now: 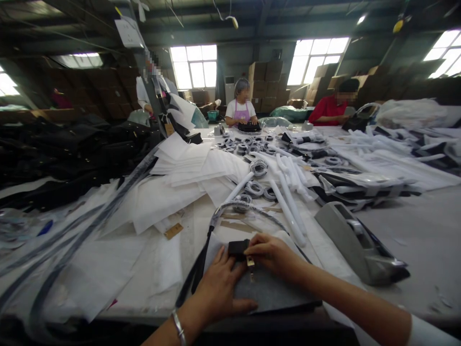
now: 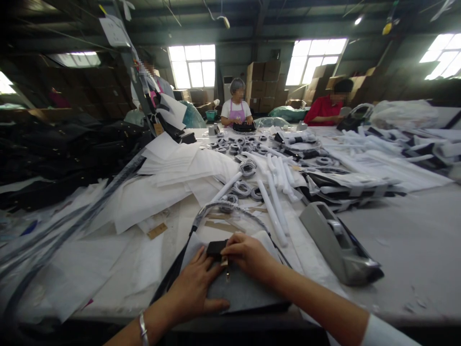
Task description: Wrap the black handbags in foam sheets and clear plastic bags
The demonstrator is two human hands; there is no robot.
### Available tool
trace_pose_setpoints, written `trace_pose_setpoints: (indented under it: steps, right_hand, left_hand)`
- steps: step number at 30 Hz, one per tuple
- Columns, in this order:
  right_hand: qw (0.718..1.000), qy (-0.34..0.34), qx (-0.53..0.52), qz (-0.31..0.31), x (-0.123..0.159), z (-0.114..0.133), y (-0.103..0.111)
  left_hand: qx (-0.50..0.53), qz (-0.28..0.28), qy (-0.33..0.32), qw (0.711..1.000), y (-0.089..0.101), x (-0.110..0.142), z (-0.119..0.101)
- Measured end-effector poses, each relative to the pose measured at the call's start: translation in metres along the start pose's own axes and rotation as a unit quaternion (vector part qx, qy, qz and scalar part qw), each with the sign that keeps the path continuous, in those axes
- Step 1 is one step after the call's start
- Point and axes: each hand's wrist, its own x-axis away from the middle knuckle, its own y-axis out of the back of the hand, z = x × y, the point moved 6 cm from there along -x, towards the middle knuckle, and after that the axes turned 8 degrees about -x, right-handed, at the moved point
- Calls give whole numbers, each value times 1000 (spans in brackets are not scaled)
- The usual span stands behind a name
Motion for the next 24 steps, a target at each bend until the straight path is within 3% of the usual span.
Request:
trace_pose_setpoints:
  steps: [4, 12, 15, 18, 21, 24]
  right_hand:
    - [995, 45, 83, 18, 23, 2, -14]
    - [990, 22, 125, 58, 32, -1, -18]
    - [985, 15, 158, 61, 33, -8, -21]
    - [980, 15, 180, 79, 34, -13, -26]
    - [978, 15, 187, 91, 35, -14, -27]
    - [980, 17, 180, 84, 38, -13, -26]
  left_hand:
    - [13, -18, 9, 1000, 0, 1, -1]
    - [-10, -41, 5, 999, 1, 2, -4]
    - [-51, -100, 12, 994, 6, 9, -9]
    - [-115, -200, 17, 973, 16, 22, -20]
    - [-145, -264, -69, 951, 22, 33, -45]
    - [-83, -243, -122, 959, 18, 33, -57]
